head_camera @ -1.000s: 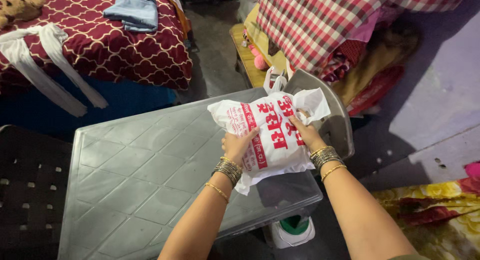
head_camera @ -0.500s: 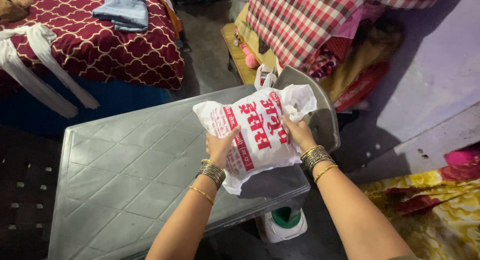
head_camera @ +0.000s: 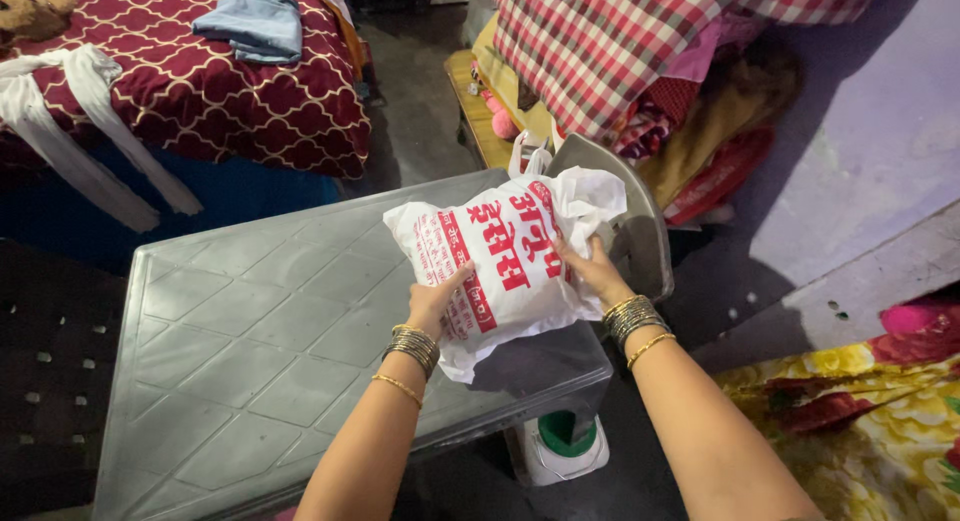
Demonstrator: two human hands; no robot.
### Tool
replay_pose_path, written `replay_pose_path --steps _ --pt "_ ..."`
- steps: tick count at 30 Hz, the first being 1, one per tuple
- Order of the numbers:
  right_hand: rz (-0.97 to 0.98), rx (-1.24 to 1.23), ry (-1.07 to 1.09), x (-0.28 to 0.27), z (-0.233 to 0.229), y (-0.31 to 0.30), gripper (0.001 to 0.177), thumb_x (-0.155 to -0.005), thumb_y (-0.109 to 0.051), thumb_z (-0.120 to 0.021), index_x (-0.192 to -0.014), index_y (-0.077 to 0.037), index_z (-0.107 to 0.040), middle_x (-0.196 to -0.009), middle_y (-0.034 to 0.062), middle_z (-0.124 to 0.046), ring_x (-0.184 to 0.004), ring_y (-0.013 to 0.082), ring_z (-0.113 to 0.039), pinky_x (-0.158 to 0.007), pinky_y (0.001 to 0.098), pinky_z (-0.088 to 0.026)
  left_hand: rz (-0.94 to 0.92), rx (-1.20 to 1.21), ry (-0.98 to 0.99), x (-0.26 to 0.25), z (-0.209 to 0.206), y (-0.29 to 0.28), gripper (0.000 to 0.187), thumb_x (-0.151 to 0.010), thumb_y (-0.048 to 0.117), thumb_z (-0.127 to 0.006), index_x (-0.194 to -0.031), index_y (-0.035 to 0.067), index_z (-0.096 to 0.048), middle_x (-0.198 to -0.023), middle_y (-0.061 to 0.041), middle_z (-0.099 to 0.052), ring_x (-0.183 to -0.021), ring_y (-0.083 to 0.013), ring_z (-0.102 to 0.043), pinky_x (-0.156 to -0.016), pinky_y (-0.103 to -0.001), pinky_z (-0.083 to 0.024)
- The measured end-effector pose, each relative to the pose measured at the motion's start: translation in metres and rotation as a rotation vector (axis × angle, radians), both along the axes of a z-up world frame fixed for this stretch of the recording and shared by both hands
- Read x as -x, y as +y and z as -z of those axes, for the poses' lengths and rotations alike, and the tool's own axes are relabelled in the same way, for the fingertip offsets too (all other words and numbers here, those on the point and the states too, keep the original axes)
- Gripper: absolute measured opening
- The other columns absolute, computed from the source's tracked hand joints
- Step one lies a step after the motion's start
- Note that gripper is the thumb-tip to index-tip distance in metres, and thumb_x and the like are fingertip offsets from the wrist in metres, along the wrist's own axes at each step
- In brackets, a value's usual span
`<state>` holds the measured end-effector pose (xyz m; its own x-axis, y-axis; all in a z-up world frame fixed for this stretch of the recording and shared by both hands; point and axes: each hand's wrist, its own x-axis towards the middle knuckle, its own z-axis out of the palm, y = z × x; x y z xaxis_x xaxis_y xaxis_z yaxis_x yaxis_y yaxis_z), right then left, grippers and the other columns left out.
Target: The person clears a bedroom shelf by removing various items including a plastic bag, a small box, a hairbrush, a comb, a container, and a basket, placing them on a nearby table. The person then rearranges remaining items on the shelf, including a black case, a plastic bottle, and an orange folder.
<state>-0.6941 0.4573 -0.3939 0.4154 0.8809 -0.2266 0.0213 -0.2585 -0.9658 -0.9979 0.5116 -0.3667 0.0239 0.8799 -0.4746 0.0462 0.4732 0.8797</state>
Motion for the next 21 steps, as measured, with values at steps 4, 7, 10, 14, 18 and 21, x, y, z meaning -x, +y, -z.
replay_pose_path --steps 4,7,10,14,18,21 --pt "-0.051 -0.043 0.325 0.026 -0.014 -0.002 0.093 -0.070 -0.029 -0.085 -0.150 -0.023 -0.038 -0.131 0.0080 -0.064 -0.115 0.0203 -0.065 -0.094 0.0400 -0.055 -0.036 -0.042 -0.028 0.006 -0.007 -0.007 0.088 -0.059 0.044 -0.093 -0.124 -0.007 -0.063 -0.113 -0.018 -0.074 -0.092 -0.0233 -0.076 -0.078 -0.039 -0.064" --pt "-0.137 -0.117 0.127 0.053 -0.038 0.005 0.074 -0.077 -0.025 -0.086 -0.142 -0.014 -0.053 -0.124 0.0056 -0.070 -0.108 0.0160 -0.068 -0.088 0.0330 -0.056 -0.091 0.002 -0.044 0.015 -0.010 -0.010 0.081 -0.059 0.042 -0.092 -0.121 -0.005 -0.068 -0.111 -0.018 -0.076 -0.088 -0.0240 -0.075 -0.074 -0.040 -0.063" --pt "-0.186 -0.107 0.171 0.082 -0.055 0.010 0.065 -0.075 -0.019 -0.086 -0.132 -0.013 -0.055 -0.118 0.0033 -0.069 -0.105 0.0178 -0.068 -0.084 0.0361 -0.058 -0.158 -0.011 -0.050 0.038 -0.009 -0.010 0.077 -0.061 0.039 -0.093 -0.120 -0.005 -0.067 -0.111 -0.017 -0.075 -0.086 -0.0222 -0.075 -0.073 -0.038 -0.062" --pt "-0.255 -0.101 0.160 0.139 -0.058 0.021 0.062 -0.077 -0.017 -0.084 -0.131 -0.014 -0.053 -0.119 0.0027 -0.068 -0.105 0.0172 -0.068 -0.083 0.0385 -0.058 -0.260 -0.071 -0.163 0.095 -0.001 -0.007 0.067 -0.062 0.030 -0.094 -0.114 -0.002 -0.068 -0.106 -0.013 -0.076 -0.083 -0.0179 -0.074 -0.070 -0.036 -0.062" --pt "-0.342 -0.115 0.232 0.214 -0.047 0.043 0.062 -0.080 -0.015 -0.081 -0.134 -0.014 -0.051 -0.122 0.0059 -0.067 -0.106 0.0183 -0.068 -0.083 0.0395 -0.059 -0.252 -0.136 -0.178 0.178 0.005 0.001 0.056 -0.067 0.028 -0.091 -0.111 -0.001 -0.075 -0.099 -0.012 -0.076 -0.076 -0.0201 -0.069 -0.063 -0.036 -0.056" --pt "-0.430 -0.135 0.391 0.274 -0.035 0.058 0.064 -0.079 -0.013 -0.080 -0.135 -0.014 -0.048 -0.122 0.0086 -0.066 -0.105 0.0215 -0.069 -0.082 0.0414 -0.061 -0.240 -0.189 -0.258 0.247 0.003 0.003 0.054 -0.072 0.025 -0.091 -0.114 -0.003 -0.074 -0.098 -0.014 -0.074 -0.076 -0.0229 -0.067 -0.062 -0.038 -0.053"
